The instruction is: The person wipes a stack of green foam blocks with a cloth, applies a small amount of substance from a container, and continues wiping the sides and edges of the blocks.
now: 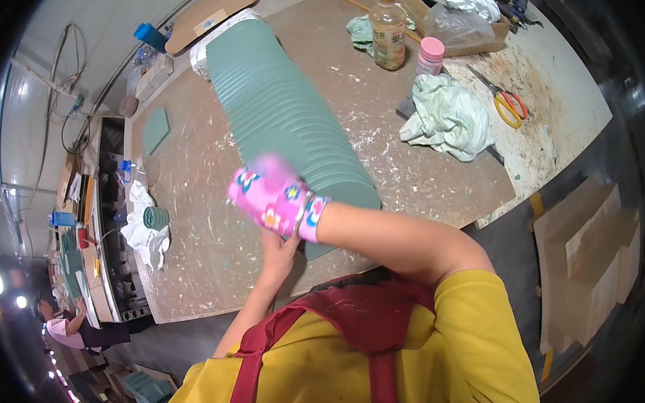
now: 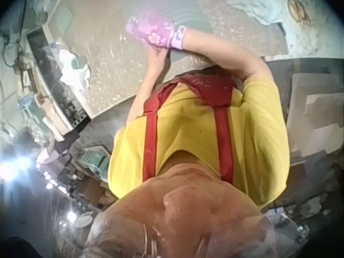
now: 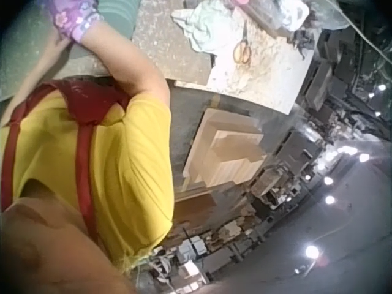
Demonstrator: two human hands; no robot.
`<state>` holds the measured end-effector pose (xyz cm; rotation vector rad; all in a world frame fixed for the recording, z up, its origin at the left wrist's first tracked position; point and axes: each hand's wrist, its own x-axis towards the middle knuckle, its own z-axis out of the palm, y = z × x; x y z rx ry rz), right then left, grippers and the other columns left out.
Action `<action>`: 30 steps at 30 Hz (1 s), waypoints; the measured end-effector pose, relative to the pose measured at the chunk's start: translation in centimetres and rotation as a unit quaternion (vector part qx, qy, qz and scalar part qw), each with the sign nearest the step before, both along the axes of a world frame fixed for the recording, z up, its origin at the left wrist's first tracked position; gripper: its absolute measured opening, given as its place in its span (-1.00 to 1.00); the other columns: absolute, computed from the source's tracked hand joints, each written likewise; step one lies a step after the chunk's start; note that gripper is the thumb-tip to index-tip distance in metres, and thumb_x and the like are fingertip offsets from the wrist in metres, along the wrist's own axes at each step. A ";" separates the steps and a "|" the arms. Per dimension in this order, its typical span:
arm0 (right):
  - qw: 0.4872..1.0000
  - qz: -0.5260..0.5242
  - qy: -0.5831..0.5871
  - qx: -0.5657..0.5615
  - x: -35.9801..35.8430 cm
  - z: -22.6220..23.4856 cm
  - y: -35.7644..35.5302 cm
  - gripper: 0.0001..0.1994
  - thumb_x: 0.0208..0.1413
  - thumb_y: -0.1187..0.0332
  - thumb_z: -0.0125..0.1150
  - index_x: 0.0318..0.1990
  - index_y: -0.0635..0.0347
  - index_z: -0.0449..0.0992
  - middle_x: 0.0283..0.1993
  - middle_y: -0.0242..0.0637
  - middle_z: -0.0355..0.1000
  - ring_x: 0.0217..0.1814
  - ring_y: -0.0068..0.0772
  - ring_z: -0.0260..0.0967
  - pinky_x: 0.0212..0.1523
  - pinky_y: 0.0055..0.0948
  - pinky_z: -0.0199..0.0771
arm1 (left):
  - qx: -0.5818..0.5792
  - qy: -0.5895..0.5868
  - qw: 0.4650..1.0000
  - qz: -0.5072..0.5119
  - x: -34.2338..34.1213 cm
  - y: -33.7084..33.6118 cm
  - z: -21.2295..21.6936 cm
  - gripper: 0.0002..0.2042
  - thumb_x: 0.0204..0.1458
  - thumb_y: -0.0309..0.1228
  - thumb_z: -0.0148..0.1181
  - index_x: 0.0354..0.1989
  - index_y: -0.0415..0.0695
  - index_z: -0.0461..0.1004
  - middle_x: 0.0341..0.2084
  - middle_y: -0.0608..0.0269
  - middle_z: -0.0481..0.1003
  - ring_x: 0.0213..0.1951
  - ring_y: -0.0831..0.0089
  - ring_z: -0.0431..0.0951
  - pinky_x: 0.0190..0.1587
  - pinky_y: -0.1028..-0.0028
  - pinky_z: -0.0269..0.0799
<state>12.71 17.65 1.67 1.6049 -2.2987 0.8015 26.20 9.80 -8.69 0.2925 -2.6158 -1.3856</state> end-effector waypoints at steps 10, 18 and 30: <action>0.942 -0.273 -0.194 0.001 -6.7 -3.3 12.3 -0.73 0.04 0.21 0.11 -0.18 0.17 0.43 -0.25 -0.08 0.47 -0.19 0.02 0.45 -0.17 -0.10 0.42 | 0.169 0.020 0.983 0.068 -0.9 1.6 2.4 -0.01 -0.09 -0.46 0.32 0.39 -0.24 -0.35 0.27 -0.19 0.00 0.28 0.08 0.09 0.30 0.27 0.00; 0.935 -0.195 -0.232 -0.183 -8.2 -4.4 10.4 -0.60 0.08 0.14 0.18 -0.03 0.21 0.44 -0.05 -0.05 0.45 -0.07 0.02 0.43 -0.07 -0.20 0.43 | 0.103 0.023 0.993 0.061 -0.7 1.6 2.7 -0.01 -0.06 -0.45 0.30 0.39 -0.26 -0.38 0.30 -0.16 -0.06 0.30 0.09 0.06 0.33 0.30 -0.07; 0.939 -0.170 -0.221 -0.202 -8.8 -6.4 11.4 -0.64 0.10 0.19 0.15 0.00 0.18 0.46 -0.03 -0.09 0.44 0.02 -0.03 0.39 0.03 -0.20 0.39 | 0.126 -0.027 0.990 0.060 -0.8 2.1 4.2 -0.05 0.01 -0.46 0.23 0.39 -0.22 -0.43 0.31 -0.05 -0.05 0.31 0.22 0.01 0.33 0.34 -0.11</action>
